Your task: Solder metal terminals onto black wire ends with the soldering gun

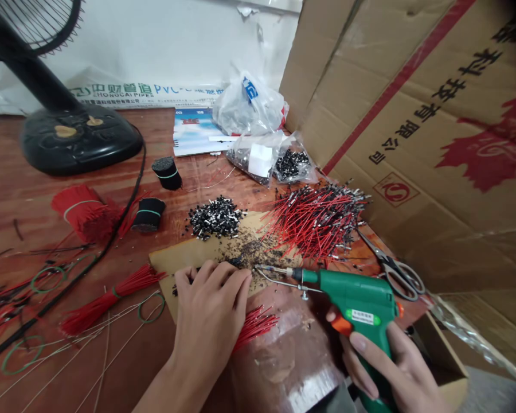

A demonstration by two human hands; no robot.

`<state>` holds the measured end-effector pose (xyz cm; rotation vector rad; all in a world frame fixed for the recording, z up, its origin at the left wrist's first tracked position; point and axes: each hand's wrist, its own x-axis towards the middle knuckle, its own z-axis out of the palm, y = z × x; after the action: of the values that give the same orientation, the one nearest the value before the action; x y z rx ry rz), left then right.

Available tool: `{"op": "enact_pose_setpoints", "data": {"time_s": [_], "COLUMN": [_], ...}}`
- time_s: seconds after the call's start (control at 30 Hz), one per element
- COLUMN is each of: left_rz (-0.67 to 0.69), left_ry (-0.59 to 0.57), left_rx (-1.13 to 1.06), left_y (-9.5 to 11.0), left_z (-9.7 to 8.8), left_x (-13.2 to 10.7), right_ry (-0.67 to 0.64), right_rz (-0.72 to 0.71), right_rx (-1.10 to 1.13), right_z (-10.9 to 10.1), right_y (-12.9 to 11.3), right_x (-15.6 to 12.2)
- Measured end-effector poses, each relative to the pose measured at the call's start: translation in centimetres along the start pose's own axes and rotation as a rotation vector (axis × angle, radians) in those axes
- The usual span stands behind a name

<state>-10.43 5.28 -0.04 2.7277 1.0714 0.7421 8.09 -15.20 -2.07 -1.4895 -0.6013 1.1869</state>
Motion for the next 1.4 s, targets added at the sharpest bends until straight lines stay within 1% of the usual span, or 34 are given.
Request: {"op": "enact_pose_setpoints", "data": {"time_s": [0.17,0.33,0.5,0.73,0.9,1.07,1.23,1.4], "left_rz": [-0.024,-0.029,-0.036,-0.039,-0.04,-0.038,-0.035,-0.043], "left_ry": [-0.035,-0.043,-0.039,-0.02,-0.024,-0.018,-0.012,-0.026], "left_rx": [-0.002,-0.006,-0.024,-0.032,-0.044,-0.049,-0.043,-0.05], "left_y": [0.06,0.12,0.08,0.14,0.24,0.25,0.25,0.32], "left_z": [-0.06,0.09,0.12,0.19,0.1,0.11,0.27,0.19], "left_x": [-0.14,-0.17,-0.14,-0.12,-0.14,-0.06,-0.02,0.0], "right_ry": [0.045,0.035,0.054,0.062,0.035,0.058,0.033,0.002], "right_rz": [0.013,0.027,0.002,-0.01,-0.03,0.002,0.028,0.017], "right_rx": [-0.049,-0.105,-0.162,-0.153,-0.151,-0.137,-0.083,-0.075], "right_z": [0.07,-0.22,-0.03,0.15,0.17,0.28,0.23,0.15], "right_y": [-0.04,0.22,-0.22,-0.29,-0.53,-0.54,-0.21,-0.32], "right_x": [-0.57,-0.67,-0.46,-0.43,-0.27,0.0,-0.13,-0.3]}}
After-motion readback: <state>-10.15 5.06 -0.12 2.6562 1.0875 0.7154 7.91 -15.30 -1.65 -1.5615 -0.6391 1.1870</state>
